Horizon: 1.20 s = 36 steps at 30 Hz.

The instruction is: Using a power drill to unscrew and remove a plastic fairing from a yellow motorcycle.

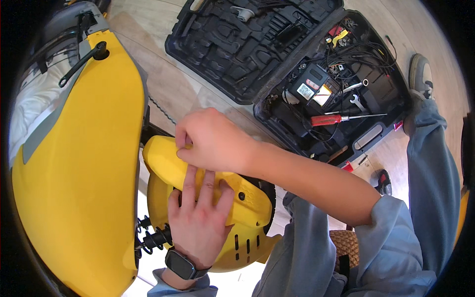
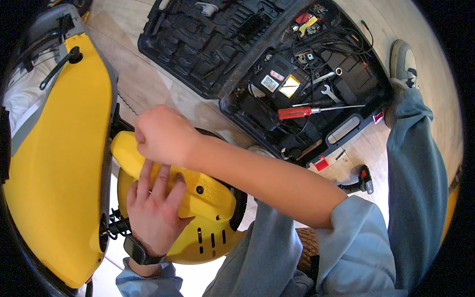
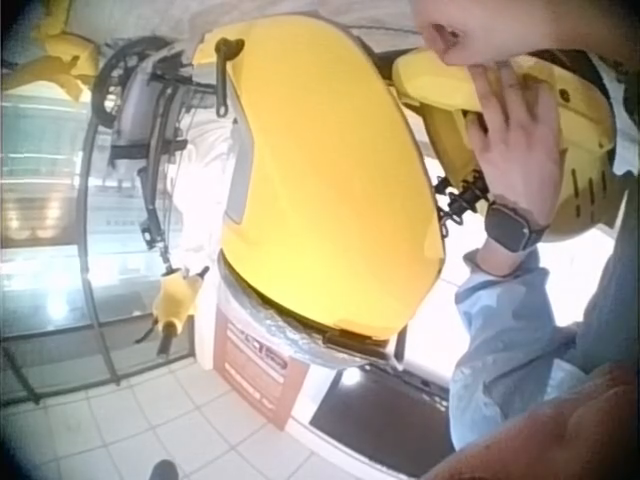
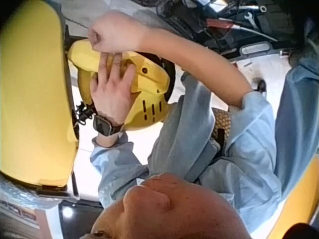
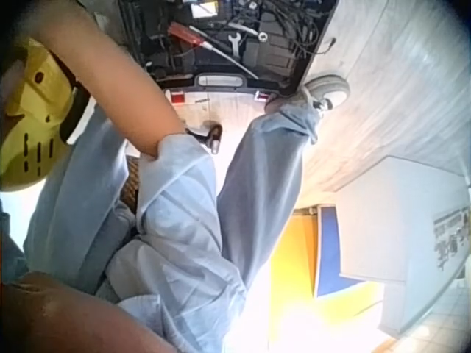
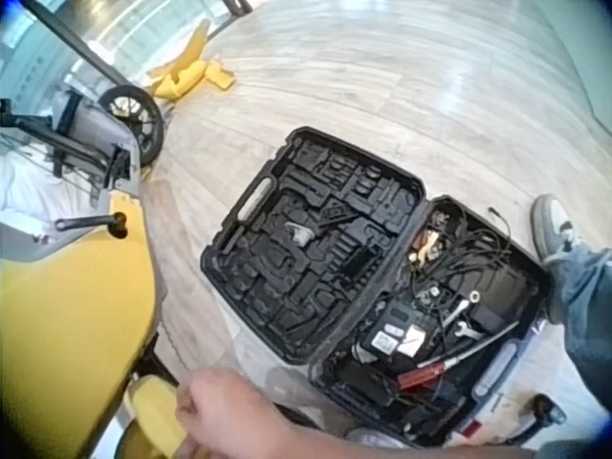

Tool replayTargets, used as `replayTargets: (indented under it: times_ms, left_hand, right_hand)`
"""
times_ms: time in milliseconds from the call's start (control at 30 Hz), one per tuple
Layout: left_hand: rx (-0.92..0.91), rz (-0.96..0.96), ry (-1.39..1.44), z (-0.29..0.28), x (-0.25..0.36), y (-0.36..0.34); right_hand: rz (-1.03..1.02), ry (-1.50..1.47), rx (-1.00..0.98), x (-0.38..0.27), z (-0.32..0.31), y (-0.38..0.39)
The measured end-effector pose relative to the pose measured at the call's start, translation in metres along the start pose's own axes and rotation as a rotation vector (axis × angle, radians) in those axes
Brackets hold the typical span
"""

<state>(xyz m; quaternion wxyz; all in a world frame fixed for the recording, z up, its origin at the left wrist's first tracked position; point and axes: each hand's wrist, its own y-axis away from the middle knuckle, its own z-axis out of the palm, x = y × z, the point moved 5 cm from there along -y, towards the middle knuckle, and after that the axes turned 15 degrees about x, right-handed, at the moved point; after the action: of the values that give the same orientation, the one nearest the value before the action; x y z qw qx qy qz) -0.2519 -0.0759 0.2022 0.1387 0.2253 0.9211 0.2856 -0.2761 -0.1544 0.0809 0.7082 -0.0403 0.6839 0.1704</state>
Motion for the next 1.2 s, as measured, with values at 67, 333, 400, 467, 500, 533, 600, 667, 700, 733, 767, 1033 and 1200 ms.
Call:
replayTargets:
  times_ms: [67, 333, 400, 467, 500, 533, 600, 667, 700, 733, 767, 1033, 1200]
  left_hand:
    - [0.008, 0.008, -0.024, -0.002, -0.001, -0.003]
    - [0.008, 0.006, -0.005, -0.004, 0.003, -0.004]
    - [0.015, 0.011, 0.005, -0.005, 0.002, -0.005]
    - [-0.005, -0.022, 0.01, -0.007, 0.001, -0.004]
    - [0.009, -0.02, 0.027, -0.008, 0.002, -0.004]
    - [0.003, -0.031, 0.012, -0.006, 0.002, -0.003]
    - [-0.007, -0.036, -0.017, -0.003, 0.005, -0.002]
    - [0.004, 0.002, -0.007, -0.003, 0.007, -0.005]
    - [0.003, 0.018, -0.016, -0.003, 0.006, -0.005]
    - [0.002, 0.015, -0.006, -0.003, 0.005, -0.005]
    - [0.003, 0.012, -0.004, -0.003, 0.005, -0.005]
    - [0.045, -0.027, 0.019, -0.006, 0.0, 0.003]
    - [0.063, -0.003, 0.019, -0.005, 0.005, -0.001]
  right_hand:
    - [0.063, -0.052, 0.018, 0.009, -0.001, -0.004]
    - [0.222, -0.264, 0.236, 0.031, -0.049, 0.026]
    - [0.251, -0.212, 0.246, 0.024, -0.066, 0.05]
    - [0.23, -0.121, 0.204, 0.021, -0.082, 0.083]
    - [0.18, -0.073, 0.156, 0.024, -0.089, 0.102]
    - [0.215, -0.032, 0.127, 0.033, -0.097, 0.128]
    - [0.282, 0.088, 0.114, 0.063, -0.11, 0.186]
    - [0.356, 0.25, 0.179, 0.098, -0.119, 0.246]
    - [0.395, 0.323, 0.213, 0.112, -0.122, 0.273]
    - [0.286, 0.407, 0.188, 0.123, -0.122, 0.303]
    - [0.18, 0.482, 0.163, 0.132, -0.127, 0.331]
    - [-0.207, 1.068, -0.444, 0.168, -0.244, 0.444]
    - [-0.254, 1.218, -0.379, 0.177, -0.252, 0.452]
